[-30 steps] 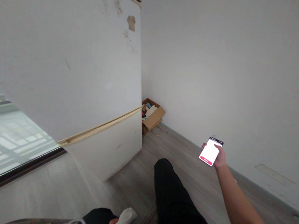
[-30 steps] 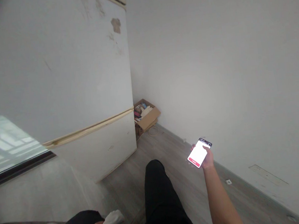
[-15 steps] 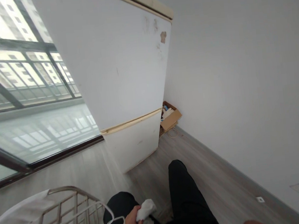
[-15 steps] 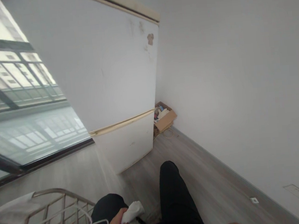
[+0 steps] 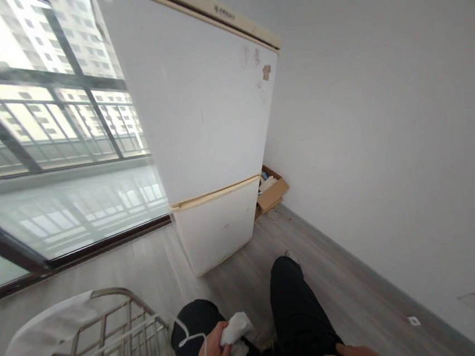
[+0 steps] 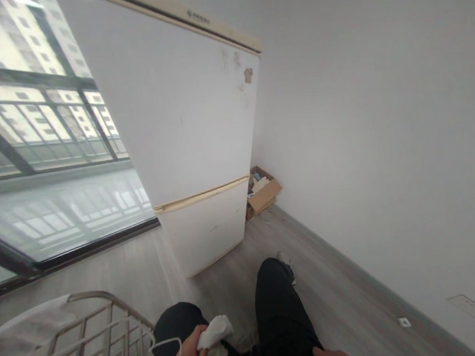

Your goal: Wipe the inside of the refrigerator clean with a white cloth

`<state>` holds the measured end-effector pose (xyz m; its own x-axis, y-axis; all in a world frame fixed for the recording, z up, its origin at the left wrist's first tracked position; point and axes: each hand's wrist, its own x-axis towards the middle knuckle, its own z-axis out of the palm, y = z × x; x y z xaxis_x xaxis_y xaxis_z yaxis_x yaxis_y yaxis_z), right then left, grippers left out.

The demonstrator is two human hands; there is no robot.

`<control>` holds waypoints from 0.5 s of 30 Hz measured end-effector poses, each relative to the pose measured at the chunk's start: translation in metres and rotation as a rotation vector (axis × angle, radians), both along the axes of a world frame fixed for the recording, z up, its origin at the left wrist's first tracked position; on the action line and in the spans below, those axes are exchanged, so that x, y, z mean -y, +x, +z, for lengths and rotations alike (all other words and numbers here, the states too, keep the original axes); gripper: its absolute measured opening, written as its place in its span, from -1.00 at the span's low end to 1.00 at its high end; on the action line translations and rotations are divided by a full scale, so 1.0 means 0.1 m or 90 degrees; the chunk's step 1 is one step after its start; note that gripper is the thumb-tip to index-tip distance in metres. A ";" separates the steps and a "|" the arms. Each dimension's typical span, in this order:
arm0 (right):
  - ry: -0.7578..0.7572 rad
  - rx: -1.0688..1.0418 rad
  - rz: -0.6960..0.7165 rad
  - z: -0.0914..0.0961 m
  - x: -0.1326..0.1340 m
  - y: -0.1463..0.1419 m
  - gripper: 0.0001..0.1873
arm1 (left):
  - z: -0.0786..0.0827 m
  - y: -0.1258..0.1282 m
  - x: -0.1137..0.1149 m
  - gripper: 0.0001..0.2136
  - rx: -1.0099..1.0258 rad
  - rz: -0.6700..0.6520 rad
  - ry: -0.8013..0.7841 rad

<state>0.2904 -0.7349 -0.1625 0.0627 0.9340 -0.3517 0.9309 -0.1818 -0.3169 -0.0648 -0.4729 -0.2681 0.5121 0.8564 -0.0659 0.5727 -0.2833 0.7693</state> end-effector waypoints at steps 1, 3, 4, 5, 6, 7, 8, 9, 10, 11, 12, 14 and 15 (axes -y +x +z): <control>-0.043 0.036 0.021 0.01 -0.01 -0.03 -0.25 | 0.02 0.00 0.00 -0.68 -0.004 0.001 0.002; -0.093 0.062 0.000 0.05 -0.03 -0.09 -0.13 | 0.04 -0.01 0.00 -0.68 -0.012 0.004 0.006; -0.101 0.065 -0.020 0.08 -0.03 -0.11 -0.10 | 0.05 -0.02 0.00 -0.68 -0.016 0.007 0.007; -0.104 0.063 -0.040 0.10 -0.03 -0.13 -0.10 | 0.05 -0.03 0.01 -0.68 -0.019 0.010 0.009; -0.106 0.058 -0.055 0.13 -0.04 -0.15 -0.11 | 0.04 -0.03 0.01 -0.68 -0.021 0.014 0.010; -0.105 0.049 -0.062 0.15 -0.04 -0.17 -0.13 | 0.04 -0.04 0.02 -0.68 -0.022 0.016 0.010; -0.103 0.039 -0.060 0.17 -0.06 -0.20 -0.15 | 0.03 -0.05 0.03 -0.67 -0.022 0.019 0.012; -0.104 0.033 -0.051 0.18 -0.08 -0.22 -0.15 | 0.03 -0.06 0.04 -0.68 -0.022 0.022 0.013; -0.109 0.033 -0.041 0.17 -0.10 -0.25 -0.15 | 0.03 -0.07 0.05 -0.68 -0.021 0.025 0.015; -0.120 0.042 -0.036 0.16 -0.12 -0.28 -0.14 | 0.03 -0.08 0.05 -0.68 -0.022 0.027 0.015; -0.135 0.059 -0.044 0.14 -0.13 -0.30 -0.14 | 0.04 -0.08 0.06 -0.69 -0.022 0.026 0.016; -0.156 0.088 -0.099 0.07 -0.12 -0.31 -0.15 | 0.07 -0.08 0.06 -0.69 -0.024 0.018 0.017; -0.148 0.081 -0.137 0.03 -0.09 -0.31 -0.16 | 0.08 -0.07 0.06 -0.69 -0.024 0.015 0.016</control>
<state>0.2593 -0.7256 -0.1596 0.3067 0.7906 -0.5299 0.8931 -0.4316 -0.1271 -0.0721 -0.4790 -0.2599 0.4900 0.8695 -0.0625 0.6071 -0.2890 0.7402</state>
